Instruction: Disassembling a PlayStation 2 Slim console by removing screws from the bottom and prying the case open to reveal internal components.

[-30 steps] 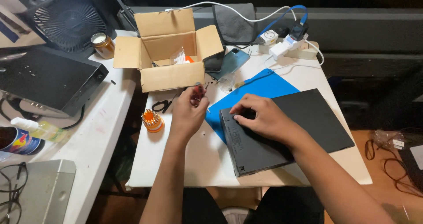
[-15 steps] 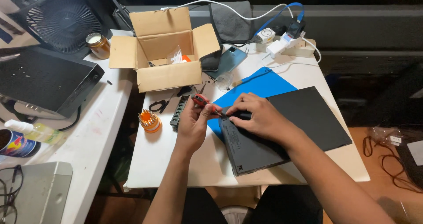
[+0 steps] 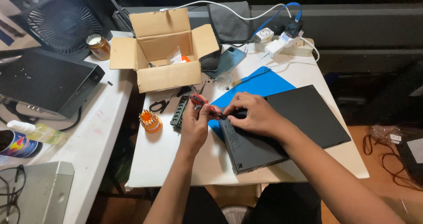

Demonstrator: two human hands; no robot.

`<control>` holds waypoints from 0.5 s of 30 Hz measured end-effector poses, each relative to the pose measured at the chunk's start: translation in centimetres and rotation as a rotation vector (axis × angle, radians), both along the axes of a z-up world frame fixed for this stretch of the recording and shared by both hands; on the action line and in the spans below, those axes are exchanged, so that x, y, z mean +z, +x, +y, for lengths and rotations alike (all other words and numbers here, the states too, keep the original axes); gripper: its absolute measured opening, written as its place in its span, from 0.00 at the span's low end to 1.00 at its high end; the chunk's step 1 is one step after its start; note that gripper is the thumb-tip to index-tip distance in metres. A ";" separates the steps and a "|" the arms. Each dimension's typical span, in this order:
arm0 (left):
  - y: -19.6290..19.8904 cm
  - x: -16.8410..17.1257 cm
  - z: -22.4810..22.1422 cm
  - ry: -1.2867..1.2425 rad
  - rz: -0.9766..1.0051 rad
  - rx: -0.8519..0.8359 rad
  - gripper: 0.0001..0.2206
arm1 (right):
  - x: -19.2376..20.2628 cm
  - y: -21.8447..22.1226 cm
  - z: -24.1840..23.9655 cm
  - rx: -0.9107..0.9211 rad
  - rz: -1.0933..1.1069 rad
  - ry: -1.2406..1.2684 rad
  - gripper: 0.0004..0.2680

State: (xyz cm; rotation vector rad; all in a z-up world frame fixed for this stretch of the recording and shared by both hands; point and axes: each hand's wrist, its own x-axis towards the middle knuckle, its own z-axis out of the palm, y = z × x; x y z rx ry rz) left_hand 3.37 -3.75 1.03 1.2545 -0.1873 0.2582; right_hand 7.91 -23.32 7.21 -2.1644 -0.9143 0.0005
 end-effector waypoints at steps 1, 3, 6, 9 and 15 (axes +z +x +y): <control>-0.1 0.0 -0.1 0.001 0.000 -0.002 0.07 | 0.0 0.0 -0.1 -0.002 0.000 0.001 0.02; -0.1 0.2 -0.1 -0.036 0.039 -0.011 0.07 | 0.1 0.1 0.0 0.028 0.024 -0.037 0.02; -0.2 0.2 -0.1 -0.092 0.080 -0.021 0.07 | 0.0 0.2 0.4 0.015 0.028 -0.125 0.01; 0.1 0.0 -0.2 -0.129 0.102 -0.028 0.07 | 1.1 -0.5 0.8 -0.008 0.008 -0.211 0.02; 0.7 -0.9 -0.1 -0.189 0.130 -0.051 0.08 | 0.6 -0.7 1.3 -0.004 -0.063 -0.321 0.03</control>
